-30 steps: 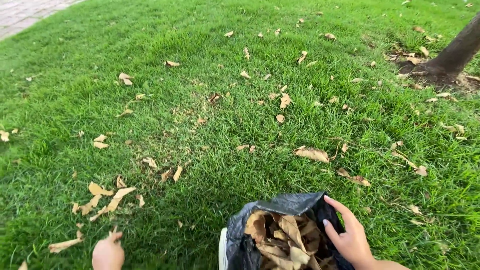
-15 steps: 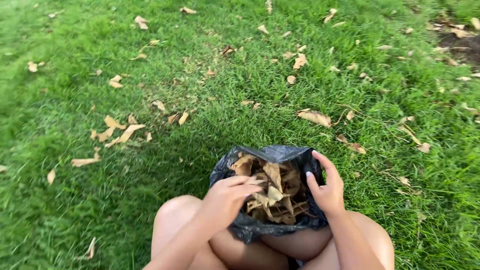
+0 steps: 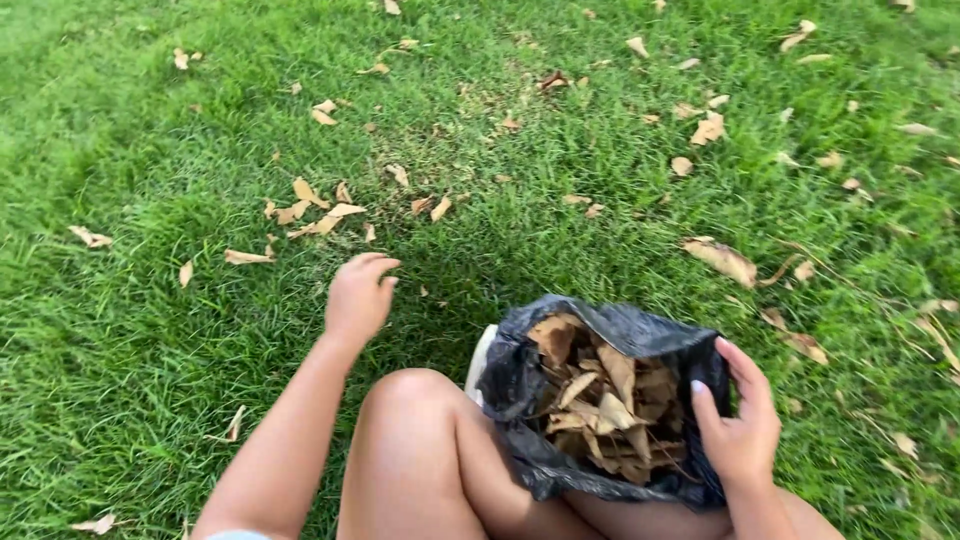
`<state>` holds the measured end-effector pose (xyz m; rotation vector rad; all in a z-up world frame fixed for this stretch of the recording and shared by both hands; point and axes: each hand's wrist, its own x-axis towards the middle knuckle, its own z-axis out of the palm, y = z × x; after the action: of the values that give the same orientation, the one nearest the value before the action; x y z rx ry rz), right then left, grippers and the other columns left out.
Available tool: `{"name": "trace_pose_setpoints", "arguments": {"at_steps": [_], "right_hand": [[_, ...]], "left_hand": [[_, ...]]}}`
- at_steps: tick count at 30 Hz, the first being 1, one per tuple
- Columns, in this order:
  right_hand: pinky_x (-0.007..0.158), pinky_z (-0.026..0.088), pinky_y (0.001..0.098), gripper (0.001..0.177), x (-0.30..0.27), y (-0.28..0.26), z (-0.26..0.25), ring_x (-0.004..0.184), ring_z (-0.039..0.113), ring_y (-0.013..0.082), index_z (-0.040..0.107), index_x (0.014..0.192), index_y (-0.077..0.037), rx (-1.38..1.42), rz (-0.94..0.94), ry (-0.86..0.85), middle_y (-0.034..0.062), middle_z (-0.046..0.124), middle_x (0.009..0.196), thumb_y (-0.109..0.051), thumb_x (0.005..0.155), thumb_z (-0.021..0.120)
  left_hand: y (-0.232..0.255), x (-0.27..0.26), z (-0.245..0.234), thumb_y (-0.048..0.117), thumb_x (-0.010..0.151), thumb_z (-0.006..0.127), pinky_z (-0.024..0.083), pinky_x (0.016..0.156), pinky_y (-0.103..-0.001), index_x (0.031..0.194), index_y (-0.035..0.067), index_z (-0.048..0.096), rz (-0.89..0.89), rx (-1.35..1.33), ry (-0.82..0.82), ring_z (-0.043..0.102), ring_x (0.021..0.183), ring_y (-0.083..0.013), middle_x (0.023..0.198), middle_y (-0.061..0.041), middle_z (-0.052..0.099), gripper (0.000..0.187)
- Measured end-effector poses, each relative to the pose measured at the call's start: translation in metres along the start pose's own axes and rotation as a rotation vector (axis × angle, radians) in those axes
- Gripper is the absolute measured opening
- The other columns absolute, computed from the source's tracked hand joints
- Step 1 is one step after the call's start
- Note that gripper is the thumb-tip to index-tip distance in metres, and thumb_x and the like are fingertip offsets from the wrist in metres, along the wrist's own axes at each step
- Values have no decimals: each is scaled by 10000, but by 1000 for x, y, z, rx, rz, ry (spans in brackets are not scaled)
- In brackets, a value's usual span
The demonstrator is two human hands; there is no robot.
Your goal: Picking up dry leaves from the grass and putting them into a black plastic bag.
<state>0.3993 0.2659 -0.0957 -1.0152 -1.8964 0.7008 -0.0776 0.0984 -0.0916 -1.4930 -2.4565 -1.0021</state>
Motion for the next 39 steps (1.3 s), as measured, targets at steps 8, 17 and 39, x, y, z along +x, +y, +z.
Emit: {"name": "trace_pose_setpoints", "arguments": {"at_steps": [8, 17, 39], "right_hand": [[1229, 433, 353, 546, -7, 64, 23, 1340, 589, 225, 492, 1452, 94, 76, -41, 24, 196, 602, 1416, 19, 940, 669], [1135, 453, 333, 541, 7, 16, 18, 1278, 634, 210, 610, 1390, -17, -227, 64, 68, 138, 675, 1360, -54, 857, 698], [1103, 465, 387, 550, 6, -1, 4, 1264, 637, 294, 590, 1391, -34, -117, -28, 21, 151, 665, 1366, -76, 856, 712]], "left_hand": [[-252, 5, 8, 43, 878, 631, 511, 974, -495, 1306, 161, 685, -342, 497, 38, 571, 1241, -384, 1458, -156, 546, 447], [-315, 32, 38, 266, 1037, 480, 483, 1010, -569, 1370, 295, 644, -594, 623, -305, 456, 1387, -379, 1522, -106, 477, 372], [84, -23, -68, 26, 876, 713, 502, 1017, -458, 963, 74, 752, 283, -88, 104, 636, 1131, -342, 1147, -148, 693, 106]]}}
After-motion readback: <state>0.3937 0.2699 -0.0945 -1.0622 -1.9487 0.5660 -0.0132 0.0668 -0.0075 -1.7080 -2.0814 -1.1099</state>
